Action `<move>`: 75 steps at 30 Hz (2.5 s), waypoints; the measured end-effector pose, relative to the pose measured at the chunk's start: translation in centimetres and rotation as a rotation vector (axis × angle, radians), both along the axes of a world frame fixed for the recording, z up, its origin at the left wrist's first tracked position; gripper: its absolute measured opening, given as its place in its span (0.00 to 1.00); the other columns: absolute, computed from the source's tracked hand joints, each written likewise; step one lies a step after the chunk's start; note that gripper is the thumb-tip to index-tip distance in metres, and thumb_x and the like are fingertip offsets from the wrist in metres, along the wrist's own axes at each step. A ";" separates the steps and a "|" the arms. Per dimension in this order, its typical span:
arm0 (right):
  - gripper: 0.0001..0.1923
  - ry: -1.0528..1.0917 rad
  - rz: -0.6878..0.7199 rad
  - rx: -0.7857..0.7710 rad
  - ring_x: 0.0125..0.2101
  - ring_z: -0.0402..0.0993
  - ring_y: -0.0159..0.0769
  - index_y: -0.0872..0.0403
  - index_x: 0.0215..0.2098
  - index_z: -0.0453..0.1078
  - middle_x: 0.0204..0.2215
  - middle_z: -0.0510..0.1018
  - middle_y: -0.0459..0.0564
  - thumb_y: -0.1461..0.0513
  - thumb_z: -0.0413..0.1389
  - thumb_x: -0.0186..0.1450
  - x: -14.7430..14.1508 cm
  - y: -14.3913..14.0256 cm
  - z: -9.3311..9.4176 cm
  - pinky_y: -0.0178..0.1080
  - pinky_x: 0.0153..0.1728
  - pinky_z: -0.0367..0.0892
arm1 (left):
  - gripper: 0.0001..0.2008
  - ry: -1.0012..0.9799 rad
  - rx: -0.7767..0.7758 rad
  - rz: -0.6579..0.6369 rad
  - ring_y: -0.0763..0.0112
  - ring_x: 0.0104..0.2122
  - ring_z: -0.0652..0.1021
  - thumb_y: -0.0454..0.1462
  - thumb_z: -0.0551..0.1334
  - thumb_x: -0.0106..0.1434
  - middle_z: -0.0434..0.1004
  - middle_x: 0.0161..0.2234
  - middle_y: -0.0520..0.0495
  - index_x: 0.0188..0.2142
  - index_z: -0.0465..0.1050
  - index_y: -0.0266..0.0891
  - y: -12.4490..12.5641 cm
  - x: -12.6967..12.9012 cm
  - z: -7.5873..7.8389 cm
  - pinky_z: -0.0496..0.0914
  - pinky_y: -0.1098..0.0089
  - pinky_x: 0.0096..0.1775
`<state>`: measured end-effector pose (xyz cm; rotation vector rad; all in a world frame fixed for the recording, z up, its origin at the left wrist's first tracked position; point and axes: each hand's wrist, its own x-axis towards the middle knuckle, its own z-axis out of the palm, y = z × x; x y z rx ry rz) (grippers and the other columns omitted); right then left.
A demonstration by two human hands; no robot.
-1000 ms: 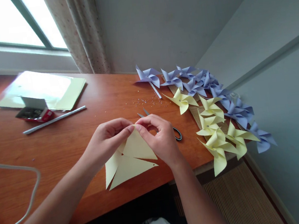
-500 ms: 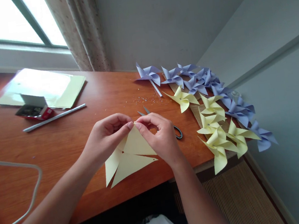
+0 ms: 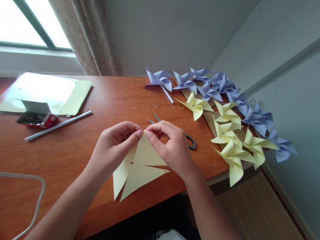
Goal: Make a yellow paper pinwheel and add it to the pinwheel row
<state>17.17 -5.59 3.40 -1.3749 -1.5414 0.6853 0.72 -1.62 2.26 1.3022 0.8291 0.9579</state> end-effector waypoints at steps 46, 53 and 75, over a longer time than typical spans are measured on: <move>0.06 -0.221 -0.031 0.097 0.32 0.74 0.34 0.52 0.33 0.74 0.31 0.78 0.45 0.69 0.57 0.65 -0.1 -0.2 1.2 0.38 0.36 0.72 | 0.05 0.197 0.290 0.103 0.78 0.23 0.66 0.35 0.64 0.63 0.74 0.26 0.52 0.32 0.77 0.36 -0.2 0.1 0.0 0.61 0.74 0.25; 0.03 -0.131 -0.004 0.040 0.34 0.76 0.35 0.51 0.35 0.73 0.32 0.78 0.46 0.64 0.58 0.67 -0.1 -0.3 1.1 0.38 0.37 0.73 | 0.06 0.154 0.240 0.097 0.77 0.25 0.70 0.37 0.64 0.64 0.75 0.27 0.51 0.33 0.75 0.36 -0.3 0.2 -0.3 0.64 0.75 0.26; 0.05 -0.196 0.004 0.056 0.34 0.74 0.34 0.52 0.33 0.72 0.31 0.77 0.45 0.66 0.57 0.66 0.2 -0.1 1.2 0.38 0.37 0.71 | 0.07 0.247 0.313 0.009 0.78 0.23 0.67 0.36 0.62 0.65 0.72 0.24 0.53 0.32 0.76 0.36 -0.4 0.1 -0.2 0.62 0.75 0.26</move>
